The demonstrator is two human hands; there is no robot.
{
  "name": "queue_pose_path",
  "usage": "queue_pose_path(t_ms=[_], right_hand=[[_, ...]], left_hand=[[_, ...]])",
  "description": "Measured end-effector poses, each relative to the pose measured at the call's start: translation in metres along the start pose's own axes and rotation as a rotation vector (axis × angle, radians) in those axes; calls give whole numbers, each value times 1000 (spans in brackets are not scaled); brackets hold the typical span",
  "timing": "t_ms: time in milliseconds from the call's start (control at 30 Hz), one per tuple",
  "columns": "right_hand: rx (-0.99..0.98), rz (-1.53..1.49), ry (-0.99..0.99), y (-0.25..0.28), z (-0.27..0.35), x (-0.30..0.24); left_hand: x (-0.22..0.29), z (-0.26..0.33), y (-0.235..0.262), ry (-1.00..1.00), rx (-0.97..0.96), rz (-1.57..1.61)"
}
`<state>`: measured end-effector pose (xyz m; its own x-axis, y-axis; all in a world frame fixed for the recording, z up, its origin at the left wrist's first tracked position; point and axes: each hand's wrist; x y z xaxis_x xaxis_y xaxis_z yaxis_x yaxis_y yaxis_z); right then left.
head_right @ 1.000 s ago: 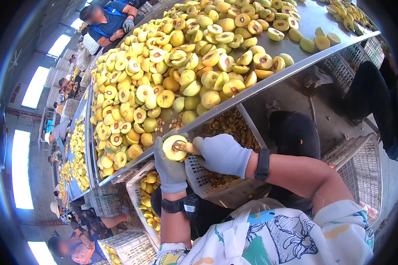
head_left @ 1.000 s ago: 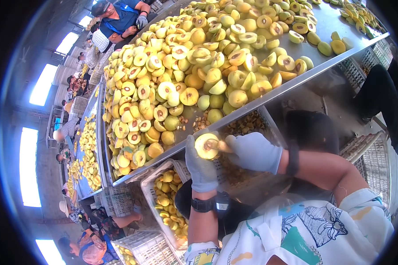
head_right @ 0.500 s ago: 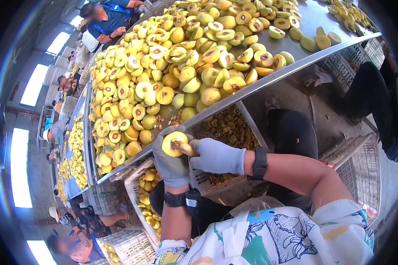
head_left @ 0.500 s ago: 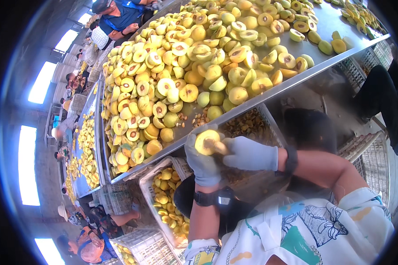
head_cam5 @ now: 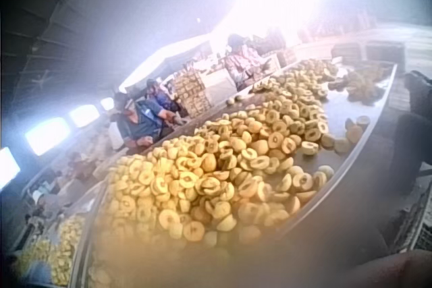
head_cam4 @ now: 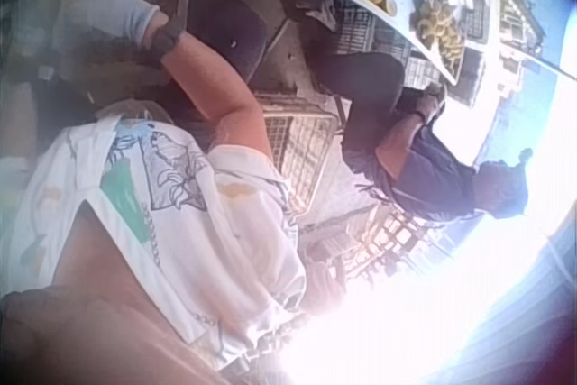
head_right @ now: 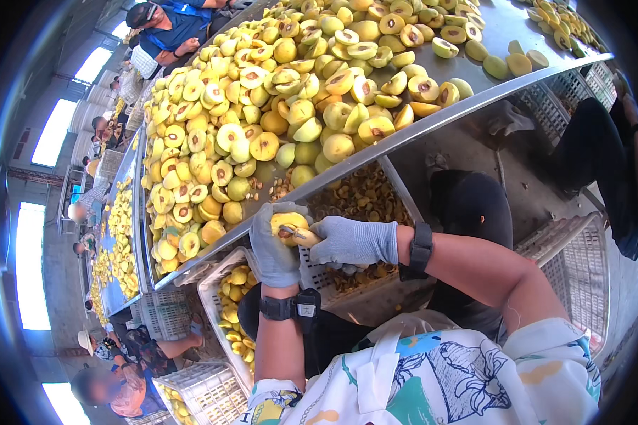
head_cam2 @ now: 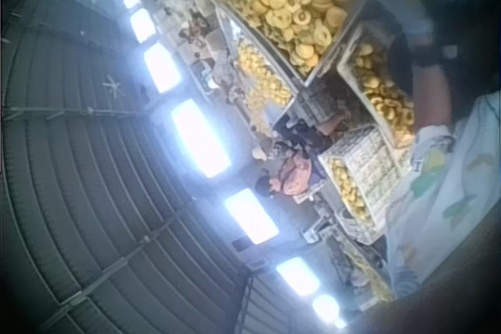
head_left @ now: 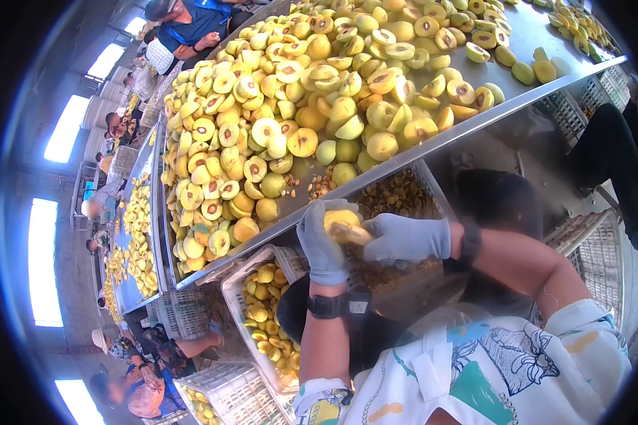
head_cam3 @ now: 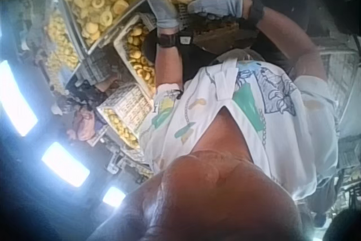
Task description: The person uses a specialized tool to remove the pits from apricots and then places the pitted fruit into a basket.
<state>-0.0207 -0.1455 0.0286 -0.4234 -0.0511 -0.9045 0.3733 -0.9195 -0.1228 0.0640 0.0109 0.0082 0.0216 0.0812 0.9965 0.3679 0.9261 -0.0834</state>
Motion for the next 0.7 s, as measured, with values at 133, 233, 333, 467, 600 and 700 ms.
queue_pose_path(t_ms=[133, 233, 333, 467, 600, 700], right_hand=[[-37, -144, 37, -5, -2, 14], [-58, -261, 36, -9, -1, 14], [-33, -203, 44, -9, -4, 15], [71, -139, 92, -15, -8, 23], [-136, -358, 11, -9, -3, 18], [-211, -532, 15, -9, -9, 29]], left_hand=[[-3, 9, -21, -1, 215, 161], [-4, 8, -24, 47, 274, 240], [3, 9, -25, 265, 260, 406], [0, 11, -24, 288, 233, 469], [-3, 12, -20, 82, 234, 235], [0, 12, -18, 62, 208, 219]])
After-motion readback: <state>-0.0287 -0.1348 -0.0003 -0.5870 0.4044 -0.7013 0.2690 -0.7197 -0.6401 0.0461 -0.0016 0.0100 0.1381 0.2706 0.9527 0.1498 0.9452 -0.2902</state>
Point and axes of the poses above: each hand's wrist, its own z-axis away from the middle knuckle, its own y-axis out of the back of the hand, x = y × z, and after that the axes turned 5 degrees about z, right-handed
